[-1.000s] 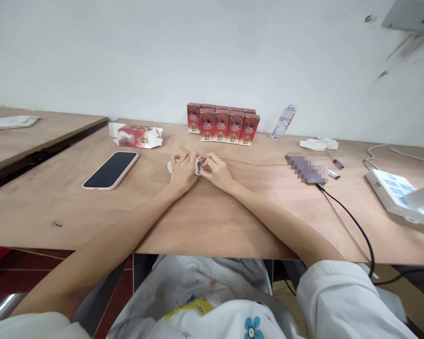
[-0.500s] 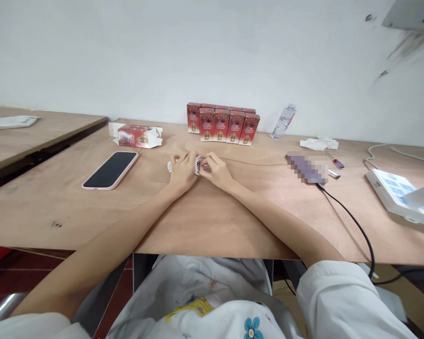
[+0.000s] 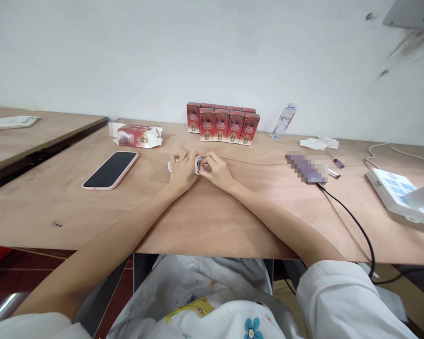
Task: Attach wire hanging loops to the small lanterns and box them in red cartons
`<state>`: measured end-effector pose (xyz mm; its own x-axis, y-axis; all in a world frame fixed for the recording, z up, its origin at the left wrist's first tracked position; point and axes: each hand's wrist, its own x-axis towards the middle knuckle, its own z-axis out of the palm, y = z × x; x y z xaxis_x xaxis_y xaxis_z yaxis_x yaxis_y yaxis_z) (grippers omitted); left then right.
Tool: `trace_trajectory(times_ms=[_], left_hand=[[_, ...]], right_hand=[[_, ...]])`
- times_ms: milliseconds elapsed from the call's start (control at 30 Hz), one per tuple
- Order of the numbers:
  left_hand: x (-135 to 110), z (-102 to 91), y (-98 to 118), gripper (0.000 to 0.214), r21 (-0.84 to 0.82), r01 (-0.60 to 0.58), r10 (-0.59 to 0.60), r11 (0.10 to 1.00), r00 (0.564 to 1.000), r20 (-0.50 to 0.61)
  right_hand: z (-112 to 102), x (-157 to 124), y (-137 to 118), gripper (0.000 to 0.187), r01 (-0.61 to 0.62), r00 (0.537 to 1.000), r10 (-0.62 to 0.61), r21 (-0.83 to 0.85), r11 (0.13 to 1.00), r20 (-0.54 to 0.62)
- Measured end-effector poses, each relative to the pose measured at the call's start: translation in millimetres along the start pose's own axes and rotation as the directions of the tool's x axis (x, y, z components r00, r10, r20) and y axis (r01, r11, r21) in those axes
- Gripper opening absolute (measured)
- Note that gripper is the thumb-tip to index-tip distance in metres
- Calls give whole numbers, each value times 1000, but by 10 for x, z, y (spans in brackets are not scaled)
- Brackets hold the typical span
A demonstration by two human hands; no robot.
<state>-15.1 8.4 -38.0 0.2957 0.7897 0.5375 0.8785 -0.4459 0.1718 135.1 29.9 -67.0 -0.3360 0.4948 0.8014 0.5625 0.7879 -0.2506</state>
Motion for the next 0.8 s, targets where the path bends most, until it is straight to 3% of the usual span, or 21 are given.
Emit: trace_trajectory(times_ms=[333, 800], left_hand=[[7, -12, -32, 28, 19, 12, -12, 1000, 1000, -1], [0, 35, -63, 23, 36, -12, 13, 999, 1000, -27]], right_hand=[[-26, 3, -25, 9, 37, 999, -35, 63, 997, -33], [-17, 7, 16, 10, 10, 1000, -11, 101, 995, 7]])
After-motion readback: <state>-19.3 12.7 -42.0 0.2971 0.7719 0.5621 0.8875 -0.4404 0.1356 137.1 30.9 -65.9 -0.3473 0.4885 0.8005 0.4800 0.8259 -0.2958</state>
